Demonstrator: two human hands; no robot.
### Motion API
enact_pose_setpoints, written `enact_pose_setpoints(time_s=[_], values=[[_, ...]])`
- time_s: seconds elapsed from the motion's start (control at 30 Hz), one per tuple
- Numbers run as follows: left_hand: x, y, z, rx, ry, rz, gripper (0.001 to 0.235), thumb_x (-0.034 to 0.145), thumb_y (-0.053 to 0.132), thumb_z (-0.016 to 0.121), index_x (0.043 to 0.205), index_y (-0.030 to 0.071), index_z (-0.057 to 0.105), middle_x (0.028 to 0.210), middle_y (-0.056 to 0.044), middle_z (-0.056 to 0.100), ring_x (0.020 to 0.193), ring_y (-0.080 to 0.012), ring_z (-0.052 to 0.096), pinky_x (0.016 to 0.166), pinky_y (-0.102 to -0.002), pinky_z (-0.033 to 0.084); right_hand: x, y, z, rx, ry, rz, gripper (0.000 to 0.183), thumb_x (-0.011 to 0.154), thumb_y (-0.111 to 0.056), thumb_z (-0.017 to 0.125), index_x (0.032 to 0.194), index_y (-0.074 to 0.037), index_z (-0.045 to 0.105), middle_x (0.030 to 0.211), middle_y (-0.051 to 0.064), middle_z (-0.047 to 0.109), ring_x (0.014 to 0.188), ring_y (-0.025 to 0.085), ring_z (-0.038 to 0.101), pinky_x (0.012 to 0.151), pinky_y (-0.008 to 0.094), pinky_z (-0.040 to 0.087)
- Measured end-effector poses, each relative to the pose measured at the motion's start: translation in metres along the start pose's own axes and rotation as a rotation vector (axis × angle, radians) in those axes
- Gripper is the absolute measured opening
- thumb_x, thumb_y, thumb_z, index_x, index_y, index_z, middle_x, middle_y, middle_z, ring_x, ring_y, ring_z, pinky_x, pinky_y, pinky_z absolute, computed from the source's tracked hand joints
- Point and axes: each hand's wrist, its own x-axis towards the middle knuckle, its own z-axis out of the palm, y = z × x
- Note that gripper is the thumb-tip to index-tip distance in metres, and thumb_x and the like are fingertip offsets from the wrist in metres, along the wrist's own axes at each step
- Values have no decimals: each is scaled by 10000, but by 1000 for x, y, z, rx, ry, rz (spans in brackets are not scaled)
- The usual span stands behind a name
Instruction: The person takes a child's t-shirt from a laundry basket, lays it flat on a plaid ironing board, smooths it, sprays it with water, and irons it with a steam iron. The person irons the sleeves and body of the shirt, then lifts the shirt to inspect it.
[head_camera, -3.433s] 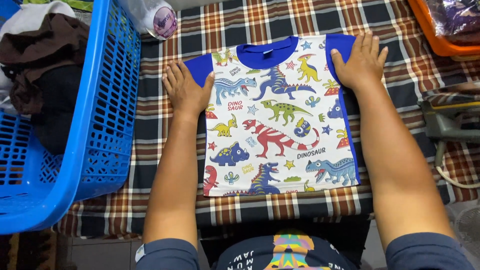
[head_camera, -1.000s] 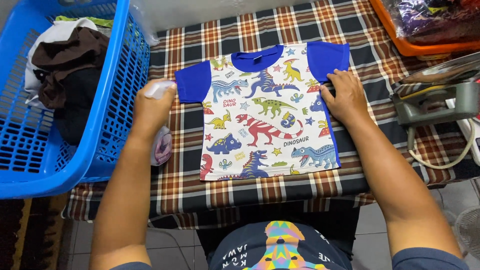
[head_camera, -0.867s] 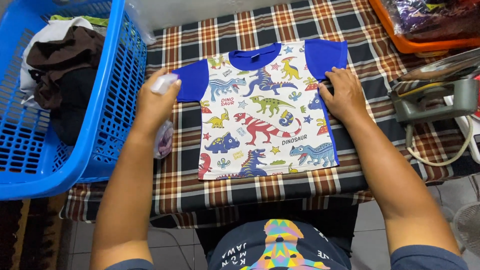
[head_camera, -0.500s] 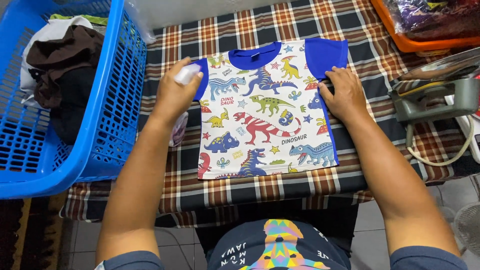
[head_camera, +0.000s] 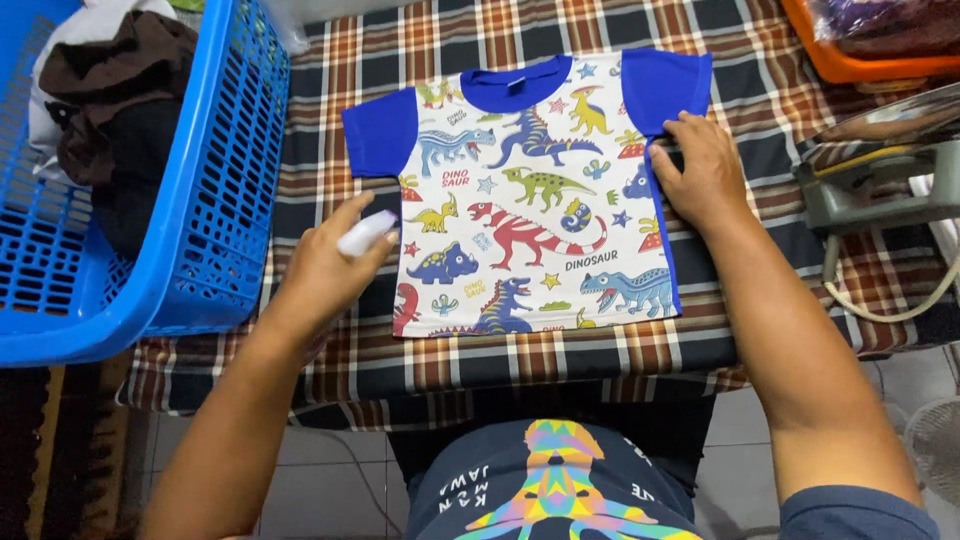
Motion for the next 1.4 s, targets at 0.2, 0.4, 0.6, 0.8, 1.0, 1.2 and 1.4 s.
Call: enact_pose_setpoints(time_s=[0.2,0.4,0.6,0.8,1.0,1.2,1.4], values=[[-36,1,-9,26,-54,-82,494,876,330,771,1311,109,694,1139,-276,739,1040,-531,683,839,-632,540,-9,-13,-15,43,3,32,351,1073,-304,727,1316,-50,720,1350,197,676,1282,372,612,1083,481,421],[-46,-2,-2,16,-116,-225,427,870,604,694,1059,226,754,824,-177,789,828,-443,752,687,-492,561,-23,-38,-69,287,-22,85,328,1097,-212,695,1355,-9,688,1362,242,646,1301,430,584,1082,505,431],[-11,22,-10,-51,-241,-374,430,930,531,597,1220,216,633,919,-69,749,665,-177,679,490,-309,516,-51,-71,-125,359,-130,328,398,1103,-216,519,1356,69,632,1438,278,559,1320,398,528,1059,515,428],[23,40,-3,75,-70,48,381,959,477,675,1232,212,656,894,-52,788,764,-231,763,600,-399,575,-75,-86,-139,334,-81,266,378,1110,-247,549,1316,52,651,1408,264,603,1339,401,545,1086,523,433],[5,69,1,161,-344,-50,687,910,566,598,1521,275,477,1261,-123,717,1054,-334,729,913,-537,580,-84,-106,-159,477,-63,433,305,1091,-156,535,1309,25,646,1395,212,602,1330,343,552,1115,469,434],[-8,81,34,116,-430,104,623,924,570,576,1438,221,542,1138,-114,770,913,-354,756,719,-514,582,-98,-113,-168,515,-8,453,294,1097,-179,534,1267,30,650,1355,204,633,1321,324,581,1141,439,451],[-7,110,79,17,-456,403,586,895,363,683,1402,87,583,996,-253,777,945,-498,723,733,-578,578,-102,-105,-159,470,90,395,198,1112,-112,590,1201,6,722,1235,231,695,1173,446,652,993,502,498]])
